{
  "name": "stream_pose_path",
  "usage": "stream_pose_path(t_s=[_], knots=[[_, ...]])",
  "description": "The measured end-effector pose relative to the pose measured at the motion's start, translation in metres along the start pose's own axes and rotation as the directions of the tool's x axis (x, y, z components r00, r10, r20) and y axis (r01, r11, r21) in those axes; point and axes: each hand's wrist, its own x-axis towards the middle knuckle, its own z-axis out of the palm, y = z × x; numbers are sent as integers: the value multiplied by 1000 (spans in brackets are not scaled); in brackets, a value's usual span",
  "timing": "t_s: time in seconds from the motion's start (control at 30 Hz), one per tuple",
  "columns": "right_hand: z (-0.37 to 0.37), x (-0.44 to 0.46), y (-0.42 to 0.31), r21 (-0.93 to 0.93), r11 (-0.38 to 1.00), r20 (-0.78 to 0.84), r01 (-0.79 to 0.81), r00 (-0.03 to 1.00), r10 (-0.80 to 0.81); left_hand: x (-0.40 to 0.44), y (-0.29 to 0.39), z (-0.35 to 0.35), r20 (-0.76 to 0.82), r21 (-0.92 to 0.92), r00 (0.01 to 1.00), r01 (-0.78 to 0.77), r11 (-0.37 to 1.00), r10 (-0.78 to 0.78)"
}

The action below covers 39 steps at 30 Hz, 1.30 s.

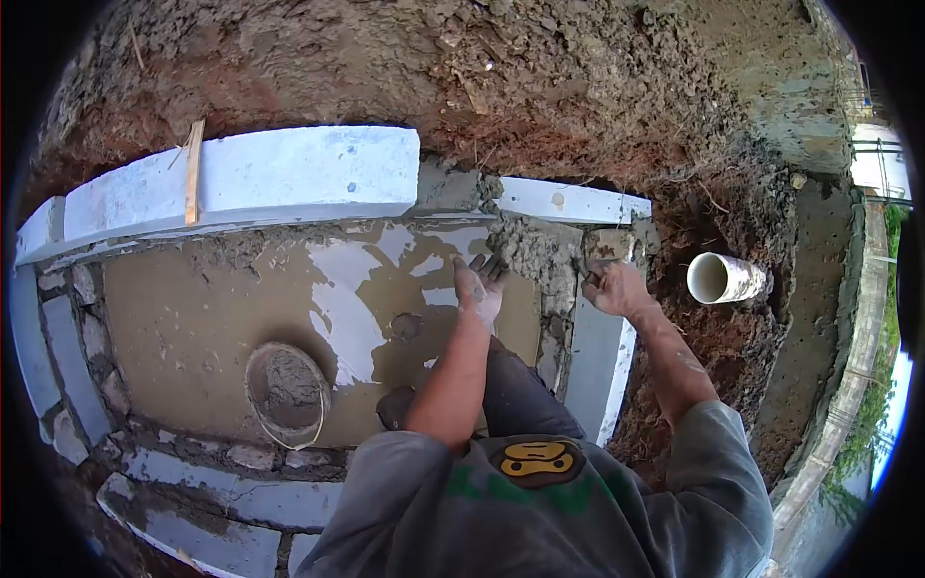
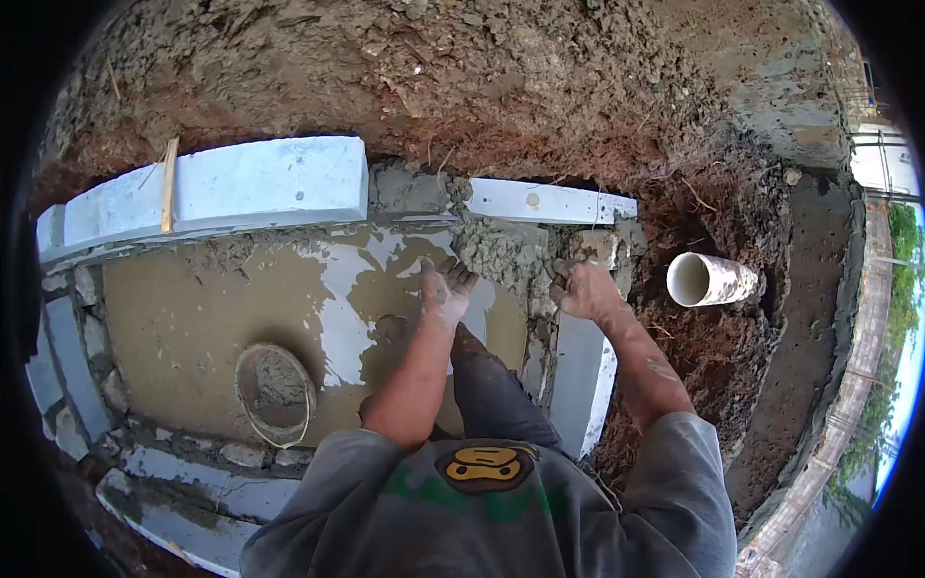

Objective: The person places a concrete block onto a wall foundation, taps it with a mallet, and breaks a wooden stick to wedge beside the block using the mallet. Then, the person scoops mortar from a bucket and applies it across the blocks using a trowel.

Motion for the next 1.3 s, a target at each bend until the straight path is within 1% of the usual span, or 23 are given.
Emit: stream_pose_path(t_s=[0.03, 0.1, 0.2, 0.23, 0.33, 0.37, 0.47, 0.5, 0.53, 0.57, 0.6, 0.63, 0.73, 0.77, 0.87, 0.9, 0.97, 1.0, 1.03, 1.13, 1.2, 1.27, 1.3], knots=[[6, 13, 22, -35, 997, -182, 70, 980, -75, 9, -13, 25, 8, -27, 1000, -5, 1000, 6], [25, 42, 59, -136, 974, -514, 182, 827, -226, 24, -31, 66, 23, -83, 999, -21, 996, 23], [31, 92, 61, -114, 990, -483, 85, 866, -130, 46, -36, 93, 89, -165, 990, -95, 982, 111], [37, 101, 62, -162, 975, -603, 150, 768, -218, 52, -34, 105, -69, -211, 995, -81, 974, 67], [30, 91, 52, -27, 987, -652, 158, 746, -137, 38, -28, 126, -98, -25, 989, -110, 994, 107], [27, 82, 48, 11, 991, -643, 131, 760, -93, 40, -28, 121, -45, -38, 993, -112, 993, 110], [58, 44, 56, 123, 988, -644, 96, 765, 6, 36, -27, 120, -35, -44, 996, -86, 995, 84], [78, 28, 59, 179, 981, -626, 80, 778, 51, 33, -31, 118, -22, 20, 990, -138, 990, 138], [96, 11, 59, 235, 970, -604, 62, 791, 96, 31, -31, 114, -11, 19, 994, -107, 994, 107], [104, -5, 52, 549, 836, -424, 5, 864, 273, 30, -29, 111, 5, 20, 997, -74, 997, 74], [110, -18, 44, 789, 608, -191, -87, 906, 378, 31, -27, 110, 23, 20, 999, -40, 999, 39], [114, -24, 38, 927, 316, 67, -204, 915, 397, 32, -24, 108, 26, 47, 999, -22, 999, 21], [111, -12, 11, 954, -220, 277, -203, 880, 387, 25, -13, 103, 30, 111, 1000, -9, 994, 6], [100, -4, 3, 940, -271, 295, -209, 896, 331, 14, -12, 109, 39, 128, 999, -21, 992, 16], [95, 34, -19, 940, -109, 339, -324, 923, 182, 30, 0, 74, 153, 230, 982, -140, 963, 107], [96, 40, -24, 953, -40, 301, -299, 930, 211, 32, 6, 67, 212, 264, 967, -198, 944, 143], [100, 49, -32, 959, 111, 225, -260, 939, 260, 30, 17, 55, 245, 49, 965, -105, 993, 90], [103, 53, -35, 935, 261, 181, -242, 954, 239, 26, 22, 52, 265, -60, 962, -49, 997, 63], [105, 58, -37, 888, 405, 138, -217, 967, 214, 25, 26, 48, 244, -116, 965, -71, 991, 98], [104, 81, -59, 742, 649, 85, -166, 984, 156, 12, 35, 52, 270, -63, 962, -19, 998, 35], [86, 85, -75, 623, 765, 87, -161, 987, 137, 14, 44, 50, 209, -24, 972, -100, 995, 103], [70, 88, -75, 578, 808, 108, -113, 992, 61, -1, 46, 62, 170, -10, 977, -132, 991, 132], [67, 89, -74, 550, 830, 123, -86, 992, 22, -1, 45, 63, 173, 91, 960, -237, 967, 219]])
